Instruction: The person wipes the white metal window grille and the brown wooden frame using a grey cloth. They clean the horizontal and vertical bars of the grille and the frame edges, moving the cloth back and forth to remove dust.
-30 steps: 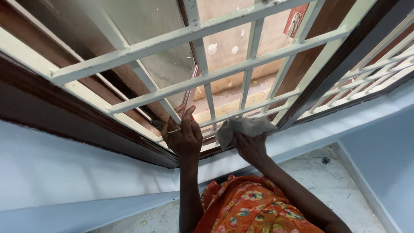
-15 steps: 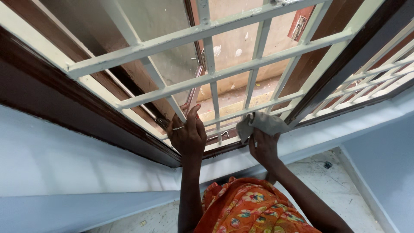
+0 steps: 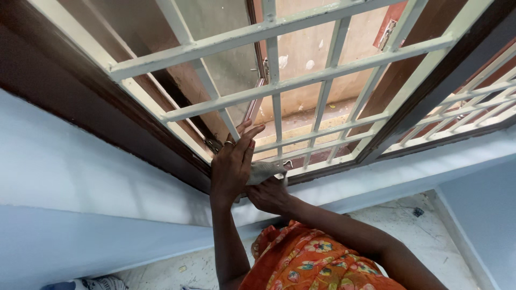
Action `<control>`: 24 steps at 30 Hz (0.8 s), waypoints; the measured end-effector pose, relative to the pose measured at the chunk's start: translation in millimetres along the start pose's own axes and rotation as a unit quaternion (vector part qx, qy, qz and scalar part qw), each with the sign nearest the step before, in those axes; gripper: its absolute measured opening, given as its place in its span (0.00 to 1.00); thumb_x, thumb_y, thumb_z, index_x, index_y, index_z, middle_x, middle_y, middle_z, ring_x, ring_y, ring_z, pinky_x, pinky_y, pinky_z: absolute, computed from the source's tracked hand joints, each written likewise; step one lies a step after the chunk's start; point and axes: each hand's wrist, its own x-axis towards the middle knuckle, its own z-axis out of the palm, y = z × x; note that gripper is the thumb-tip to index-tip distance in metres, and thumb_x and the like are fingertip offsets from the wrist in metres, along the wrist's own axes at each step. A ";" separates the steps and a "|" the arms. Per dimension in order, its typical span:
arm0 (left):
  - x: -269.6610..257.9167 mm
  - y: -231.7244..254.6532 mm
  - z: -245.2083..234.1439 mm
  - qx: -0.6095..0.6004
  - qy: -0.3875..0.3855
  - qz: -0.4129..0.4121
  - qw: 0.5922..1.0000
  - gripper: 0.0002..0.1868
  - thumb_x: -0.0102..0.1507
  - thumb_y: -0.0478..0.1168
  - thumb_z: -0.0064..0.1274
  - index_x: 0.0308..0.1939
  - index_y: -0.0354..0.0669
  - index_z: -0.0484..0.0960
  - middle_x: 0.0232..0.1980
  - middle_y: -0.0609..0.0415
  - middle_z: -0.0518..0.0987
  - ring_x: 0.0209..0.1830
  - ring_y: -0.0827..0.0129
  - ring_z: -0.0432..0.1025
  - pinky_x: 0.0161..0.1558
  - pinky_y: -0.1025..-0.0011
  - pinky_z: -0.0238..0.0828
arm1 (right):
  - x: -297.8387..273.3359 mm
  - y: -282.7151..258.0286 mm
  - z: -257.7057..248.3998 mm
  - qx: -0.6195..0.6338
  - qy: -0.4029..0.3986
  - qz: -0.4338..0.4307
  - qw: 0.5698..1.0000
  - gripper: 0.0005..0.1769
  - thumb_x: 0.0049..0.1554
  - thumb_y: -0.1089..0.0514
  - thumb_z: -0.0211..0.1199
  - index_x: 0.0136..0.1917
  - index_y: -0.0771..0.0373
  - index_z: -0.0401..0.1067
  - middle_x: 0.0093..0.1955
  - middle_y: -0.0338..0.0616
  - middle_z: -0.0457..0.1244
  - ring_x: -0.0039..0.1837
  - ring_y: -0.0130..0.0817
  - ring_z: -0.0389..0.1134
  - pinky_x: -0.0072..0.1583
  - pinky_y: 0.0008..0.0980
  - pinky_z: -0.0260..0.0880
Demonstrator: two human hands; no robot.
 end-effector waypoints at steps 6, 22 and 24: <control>-4.9 -2.9 11.6 0.050 0.019 -0.033 0.998 0.18 0.68 0.44 0.52 0.63 0.61 0.80 0.64 0.56 0.78 0.50 0.61 0.79 0.52 0.58 0.76 | -7.5 12.8 9.9 -0.012 -0.005 -0.022 1.000 0.10 0.59 0.53 0.64 0.54 0.55 0.74 0.54 0.40 0.67 0.60 0.39 0.65 0.59 0.45 0.60; -14.9 -19.3 53.9 0.193 0.112 -0.001 0.975 0.20 0.71 0.47 0.51 0.68 0.58 0.75 0.55 0.54 0.77 0.55 0.65 0.73 0.53 0.59 0.66 | -71.2 70.8 -60.4 -0.127 0.000 0.087 0.988 0.27 0.57 0.57 0.62 0.70 0.63 0.69 0.68 0.50 0.60 0.69 0.48 0.61 0.71 0.57 0.59; -15.8 -17.8 56.1 0.205 0.111 -0.016 0.972 0.20 0.71 0.48 0.52 0.68 0.58 0.76 0.52 0.53 0.77 0.53 0.64 0.73 0.53 0.58 0.66 | -80.6 79.4 -69.0 -0.165 -0.014 0.110 0.980 0.26 0.59 0.58 0.62 0.70 0.64 0.68 0.69 0.52 0.60 0.70 0.49 0.61 0.71 0.58 0.58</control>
